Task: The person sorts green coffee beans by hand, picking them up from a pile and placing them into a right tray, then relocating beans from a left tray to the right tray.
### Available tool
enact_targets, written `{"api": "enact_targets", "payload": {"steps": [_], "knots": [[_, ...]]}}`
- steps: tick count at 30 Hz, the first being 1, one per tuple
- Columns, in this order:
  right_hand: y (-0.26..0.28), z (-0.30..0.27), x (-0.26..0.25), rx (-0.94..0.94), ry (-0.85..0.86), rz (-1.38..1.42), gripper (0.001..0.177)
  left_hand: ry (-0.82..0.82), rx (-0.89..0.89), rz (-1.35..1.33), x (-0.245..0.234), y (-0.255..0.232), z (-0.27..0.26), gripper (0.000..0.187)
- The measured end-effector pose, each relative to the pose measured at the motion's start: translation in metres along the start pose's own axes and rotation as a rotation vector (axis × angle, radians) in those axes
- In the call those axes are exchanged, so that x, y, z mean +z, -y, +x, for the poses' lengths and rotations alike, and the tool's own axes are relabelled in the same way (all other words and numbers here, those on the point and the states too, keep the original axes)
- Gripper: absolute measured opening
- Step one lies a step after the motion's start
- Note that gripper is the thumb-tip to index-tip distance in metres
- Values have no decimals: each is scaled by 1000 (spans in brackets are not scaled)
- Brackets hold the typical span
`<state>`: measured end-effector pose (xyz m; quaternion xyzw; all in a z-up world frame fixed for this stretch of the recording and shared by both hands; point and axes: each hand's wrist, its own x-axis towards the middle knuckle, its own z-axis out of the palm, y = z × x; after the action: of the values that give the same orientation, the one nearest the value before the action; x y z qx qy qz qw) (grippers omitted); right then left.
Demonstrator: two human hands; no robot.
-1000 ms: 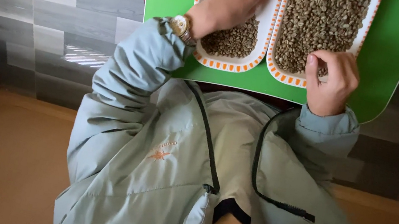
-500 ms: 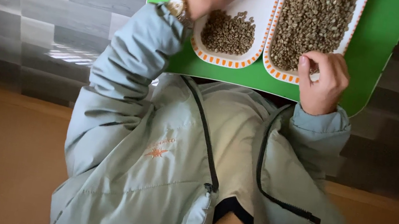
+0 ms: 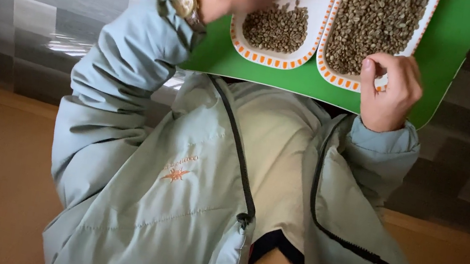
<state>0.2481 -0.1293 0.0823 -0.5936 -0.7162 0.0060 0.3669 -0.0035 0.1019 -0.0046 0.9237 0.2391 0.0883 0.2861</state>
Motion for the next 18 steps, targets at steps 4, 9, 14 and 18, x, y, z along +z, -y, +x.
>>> {"api": "enact_targets", "payload": {"steps": [4, 9, 14, 18], "knots": [[-8, -6, 3, -6, 4, -12, 14, -41, -43, 74, 14, 17, 0, 7], [-5, -5, 2, 3, 6, -1, 15, 78, -132, 238, 40, 20, 9, 18], [-4, -7, 3, 23, 19, 19, 13, 343, -101, 237, 34, 2, 12, 33], [-16, -16, 12, 2, 3, -1, 12, -46, 98, 369, 35, 8, 20, 16]]}}
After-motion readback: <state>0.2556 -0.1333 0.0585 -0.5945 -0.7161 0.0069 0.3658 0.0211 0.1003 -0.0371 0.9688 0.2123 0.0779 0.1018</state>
